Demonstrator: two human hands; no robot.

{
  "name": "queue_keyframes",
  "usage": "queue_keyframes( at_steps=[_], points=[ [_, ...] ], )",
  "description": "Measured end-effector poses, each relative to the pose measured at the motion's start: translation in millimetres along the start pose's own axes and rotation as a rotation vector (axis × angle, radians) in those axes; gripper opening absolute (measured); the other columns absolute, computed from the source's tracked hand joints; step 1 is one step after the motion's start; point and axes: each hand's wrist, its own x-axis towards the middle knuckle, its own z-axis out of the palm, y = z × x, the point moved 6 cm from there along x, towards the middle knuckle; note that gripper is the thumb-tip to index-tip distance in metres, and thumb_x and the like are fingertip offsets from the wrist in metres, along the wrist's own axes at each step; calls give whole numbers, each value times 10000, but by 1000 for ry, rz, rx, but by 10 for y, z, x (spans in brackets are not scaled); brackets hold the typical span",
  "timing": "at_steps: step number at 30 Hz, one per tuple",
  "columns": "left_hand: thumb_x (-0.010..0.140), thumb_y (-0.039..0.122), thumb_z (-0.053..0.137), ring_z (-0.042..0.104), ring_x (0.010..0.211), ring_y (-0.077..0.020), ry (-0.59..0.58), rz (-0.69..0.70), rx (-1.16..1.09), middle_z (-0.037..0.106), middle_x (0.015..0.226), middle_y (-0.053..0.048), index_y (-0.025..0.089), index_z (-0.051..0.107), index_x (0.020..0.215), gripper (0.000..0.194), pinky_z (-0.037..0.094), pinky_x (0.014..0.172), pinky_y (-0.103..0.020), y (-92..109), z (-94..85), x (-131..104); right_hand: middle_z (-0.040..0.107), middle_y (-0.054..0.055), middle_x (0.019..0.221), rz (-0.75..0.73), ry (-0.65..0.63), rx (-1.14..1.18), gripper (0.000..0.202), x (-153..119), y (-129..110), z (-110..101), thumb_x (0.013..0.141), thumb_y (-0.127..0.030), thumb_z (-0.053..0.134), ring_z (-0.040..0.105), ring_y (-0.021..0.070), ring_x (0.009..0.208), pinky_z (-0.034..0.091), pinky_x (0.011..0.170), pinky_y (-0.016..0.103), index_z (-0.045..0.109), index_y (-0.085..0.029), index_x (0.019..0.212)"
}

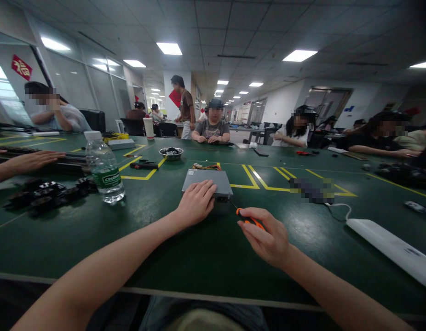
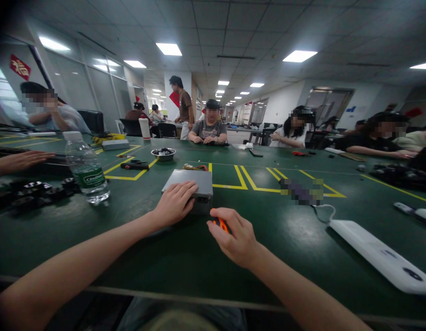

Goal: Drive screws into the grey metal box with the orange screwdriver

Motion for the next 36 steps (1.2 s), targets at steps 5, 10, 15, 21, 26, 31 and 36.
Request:
queue_keyframes(
  at_steps=[5, 10, 15, 21, 26, 31, 36],
  points=[
    [881, 255, 404, 487, 1167, -247, 12, 1, -10, 522, 1280, -133, 123, 494, 1225, 379, 393, 941, -397, -6, 0, 3, 535, 110, 1088, 20, -15, 39, 147, -9, -7, 28, 784, -56, 538, 572, 165, 990, 554, 760, 284, 532, -177, 868],
    [881, 255, 405, 480, 1175, -248, 19, 0, -22, 521, 1280, -138, 123, 487, 1231, 384, 387, 947, -400, -10, 15, -1, 565, 69, 945, 39, 38, -31, 164, 49, 14, -30, 741, -67, 626, 572, 161, 865, 548, 707, 311, 530, -182, 808],
    [883, 256, 403, 485, 1172, -244, 22, 0, -21, 523, 1279, -134, 126, 488, 1229, 379, 383, 950, -393, -6, 7, 1, 529, 73, 1038, -29, 13, 3, 247, 22, -30, -3, 761, -20, 559, 561, 162, 944, 555, 729, 312, 528, -205, 922],
    [877, 251, 413, 485, 1172, -245, 17, -6, -16, 524, 1279, -132, 125, 494, 1222, 376, 383, 953, -395, -7, 9, 3, 535, 62, 1052, -47, 47, 11, 267, 51, -46, -13, 747, -32, 594, 554, 177, 977, 557, 762, 349, 503, -212, 921],
    [879, 251, 411, 486, 1173, -250, 15, -2, -21, 519, 1284, -135, 118, 493, 1223, 378, 385, 952, -399, -2, 3, 3, 561, 71, 1020, -59, 53, -7, 275, 56, -74, -18, 749, -11, 573, 566, 164, 922, 560, 713, 306, 516, -204, 936],
    [876, 249, 416, 489, 1169, -244, 30, -1, -30, 526, 1276, -139, 129, 492, 1227, 379, 392, 949, -401, 1, -10, 2, 564, 92, 1028, 12, 16, 26, 186, 10, -25, 38, 762, -43, 545, 579, 172, 953, 558, 744, 312, 525, -192, 870],
    [879, 255, 411, 483, 1174, -249, 20, -2, -24, 516, 1285, -139, 123, 489, 1231, 384, 387, 953, -404, -7, 7, -5, 585, 57, 975, -8, 50, -17, 222, 53, -17, -24, 736, -64, 617, 582, 163, 877, 551, 702, 313, 542, -218, 878]
  ],
)
